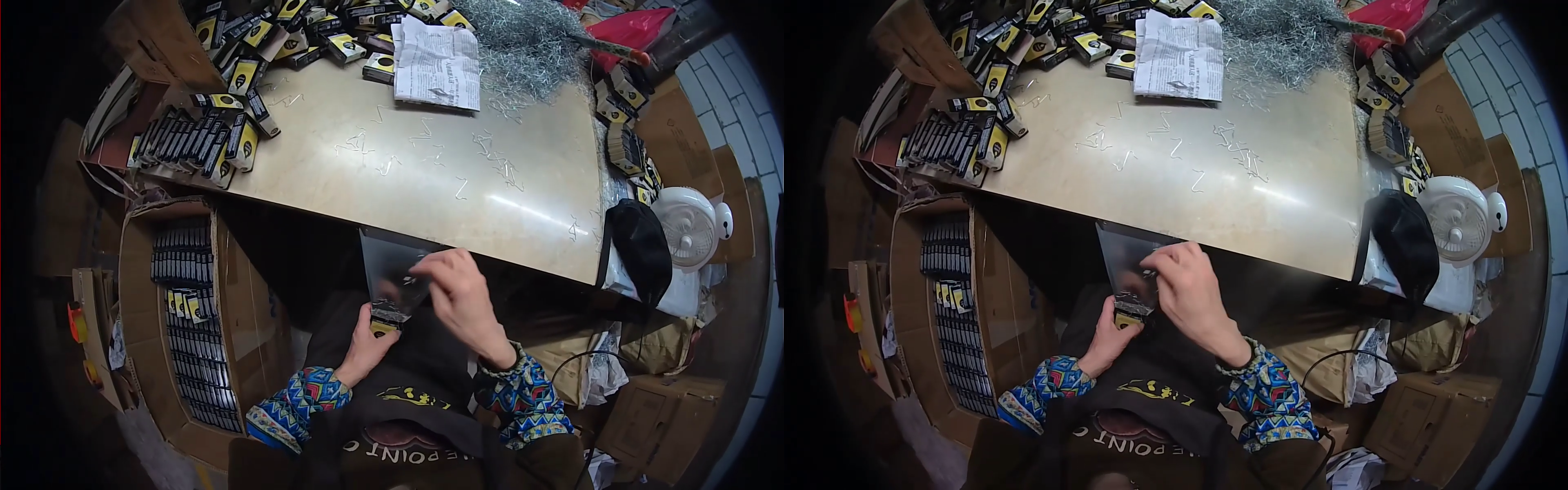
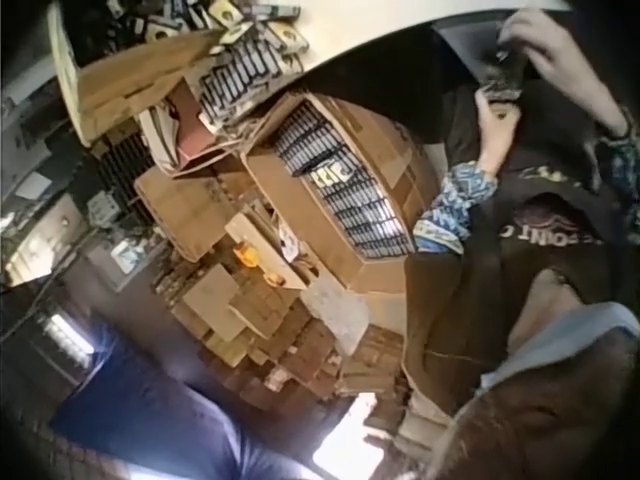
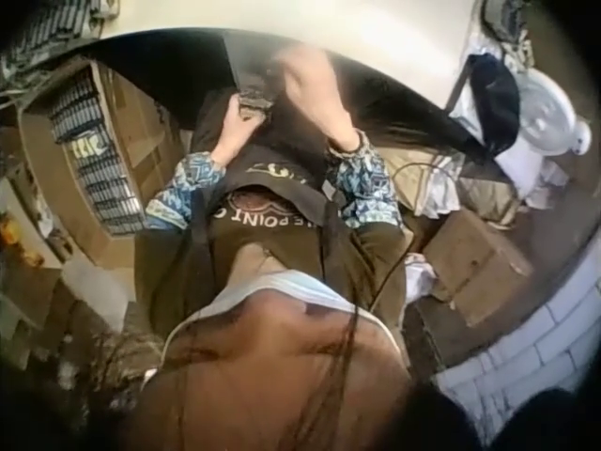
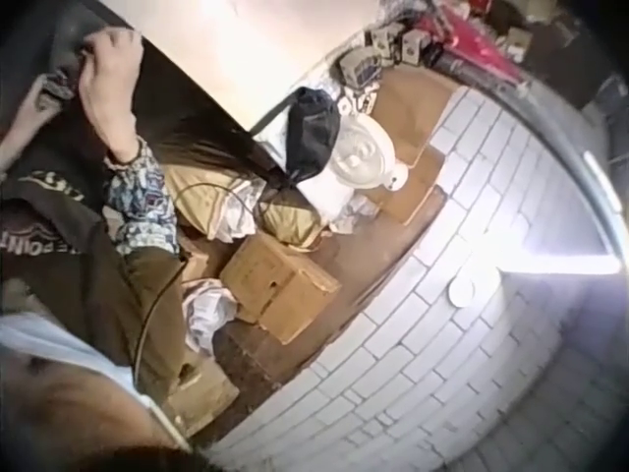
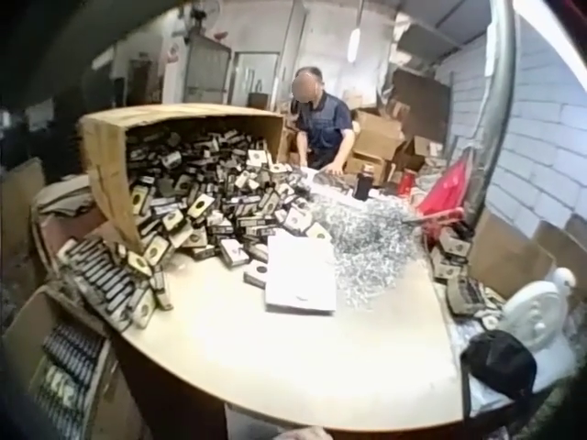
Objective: Packaging small items into yellow and black boxes and organizing those boxes into large cardboard trays.
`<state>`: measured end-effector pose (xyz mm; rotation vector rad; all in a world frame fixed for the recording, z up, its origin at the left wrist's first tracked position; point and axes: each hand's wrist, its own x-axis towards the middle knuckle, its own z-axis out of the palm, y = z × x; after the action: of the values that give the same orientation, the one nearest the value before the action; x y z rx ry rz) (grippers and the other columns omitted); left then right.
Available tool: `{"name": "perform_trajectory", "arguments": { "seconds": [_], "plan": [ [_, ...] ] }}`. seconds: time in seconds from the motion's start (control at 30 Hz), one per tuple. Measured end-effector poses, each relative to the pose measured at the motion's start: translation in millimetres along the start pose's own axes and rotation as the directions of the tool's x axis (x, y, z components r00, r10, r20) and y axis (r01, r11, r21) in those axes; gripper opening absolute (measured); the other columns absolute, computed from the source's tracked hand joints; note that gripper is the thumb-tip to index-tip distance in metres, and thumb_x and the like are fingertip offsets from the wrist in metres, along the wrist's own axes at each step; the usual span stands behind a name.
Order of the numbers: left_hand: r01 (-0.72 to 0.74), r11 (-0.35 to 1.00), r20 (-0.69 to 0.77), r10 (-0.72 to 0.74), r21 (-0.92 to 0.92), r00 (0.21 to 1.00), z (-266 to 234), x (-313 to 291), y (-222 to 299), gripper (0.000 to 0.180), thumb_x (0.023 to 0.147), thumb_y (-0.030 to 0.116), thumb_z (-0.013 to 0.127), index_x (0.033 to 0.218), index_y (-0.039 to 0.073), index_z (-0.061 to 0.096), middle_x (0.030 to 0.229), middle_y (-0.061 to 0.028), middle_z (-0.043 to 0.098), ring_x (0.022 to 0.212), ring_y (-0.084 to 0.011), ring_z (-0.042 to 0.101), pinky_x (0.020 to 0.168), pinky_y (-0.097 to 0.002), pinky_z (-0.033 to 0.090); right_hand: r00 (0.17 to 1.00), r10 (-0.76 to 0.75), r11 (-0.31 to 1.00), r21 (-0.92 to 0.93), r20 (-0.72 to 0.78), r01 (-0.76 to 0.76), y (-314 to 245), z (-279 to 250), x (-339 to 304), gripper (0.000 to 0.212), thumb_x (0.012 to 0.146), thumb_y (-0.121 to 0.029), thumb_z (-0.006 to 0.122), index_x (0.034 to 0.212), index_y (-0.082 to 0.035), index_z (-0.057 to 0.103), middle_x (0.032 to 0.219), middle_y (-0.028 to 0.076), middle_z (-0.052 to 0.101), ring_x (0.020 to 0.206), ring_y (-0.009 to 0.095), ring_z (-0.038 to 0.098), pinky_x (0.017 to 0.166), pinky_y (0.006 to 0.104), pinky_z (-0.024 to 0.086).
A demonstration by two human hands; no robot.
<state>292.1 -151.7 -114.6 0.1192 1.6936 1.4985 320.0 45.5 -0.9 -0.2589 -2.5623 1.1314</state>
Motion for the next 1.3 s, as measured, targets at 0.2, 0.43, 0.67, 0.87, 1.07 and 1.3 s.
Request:
{"name": "perform_trajectory", "arguments": {
  "seconds": [0.2,0.43,0.67,0.87,1.07,1.3],
  "plan": [
    [-0.236,0.896,-0.056,0.276,0.376,0.960,7,7,-22,0.078,0.073,0.013,0.079,0.135,0.000,0.033,0.121,-0.0218,0.051,0.113,-0.0373,0.052,0.096,-0.0411,0.044,0.965,-0.097,0.973,-0.181,0.244,0.143,15,56,-37,0.034,0.070,0.001,0.061,0.104,-0.001,0.060,0.094,0.012,0.058,0.093,0.033,0.056,0.077,0.0402,0.048],
    [-0.344,0.728,-0.002,0.428,0.593,0.904,-2,7,-23,0.072,0.072,0.012,0.078,0.130,0.000,0.038,0.114,-0.0229,0.053,0.105,-0.0425,0.054,0.090,-0.0459,0.046,0.904,-0.117,0.988,-0.045,0.412,0.148,17,64,-59,0.039,0.075,-0.002,0.060,0.113,0.005,0.059,0.119,0.019,0.058,0.101,0.038,0.058,0.089,0.0402,0.049],
    [-0.412,0.598,0.061,0.518,0.687,0.853,-35,-20,2,0.073,0.067,0.015,0.081,0.129,0.002,0.043,0.109,-0.0203,0.059,0.095,-0.0399,0.061,0.084,-0.0426,0.050,0.954,0.068,0.954,0.260,0.292,-0.147,5,29,-37,0.025,0.091,-0.011,0.064,0.114,0.000,0.065,0.100,0.019,0.069,0.089,0.033,0.068,0.076,0.0366,0.055],
    [-0.588,0.462,0.049,0.757,0.664,0.651,-9,0,49,0.090,0.068,0.014,0.082,0.141,-0.001,0.033,0.127,-0.0207,0.051,0.113,-0.0372,0.052,0.095,-0.0445,0.043,0.985,-0.034,0.997,-0.060,0.171,0.045,2,17,-15,0.014,0.083,-0.007,0.066,0.096,-0.002,0.069,0.078,0.014,0.065,0.072,0.032,0.064,0.062,0.0375,0.052],
    [-0.561,0.550,0.037,0.693,0.619,0.720,-7,7,81,0.087,0.068,0.012,0.083,0.139,0.000,0.035,0.125,-0.0201,0.051,0.112,-0.0359,0.054,0.094,-0.0416,0.045,0.958,0.156,0.975,0.116,0.240,-0.188,-3,-4,5,0.016,0.086,-0.010,0.070,0.098,-0.001,0.067,0.078,0.012,0.065,0.070,0.019,0.066,0.064,0.0298,0.051],
    [-0.604,0.637,-0.059,0.710,0.478,0.702,1,11,92,0.078,0.071,0.012,0.082,0.135,0.004,0.039,0.113,-0.0201,0.054,0.098,-0.0391,0.059,0.081,-0.0422,0.052,0.976,-0.215,0.970,0.122,0.039,0.209,-6,8,6,0.031,0.081,-0.011,0.075,0.108,-0.002,0.063,0.112,0.014,0.063,0.101,0.029,0.062,0.084,0.0334,0.051]
  ]
}}
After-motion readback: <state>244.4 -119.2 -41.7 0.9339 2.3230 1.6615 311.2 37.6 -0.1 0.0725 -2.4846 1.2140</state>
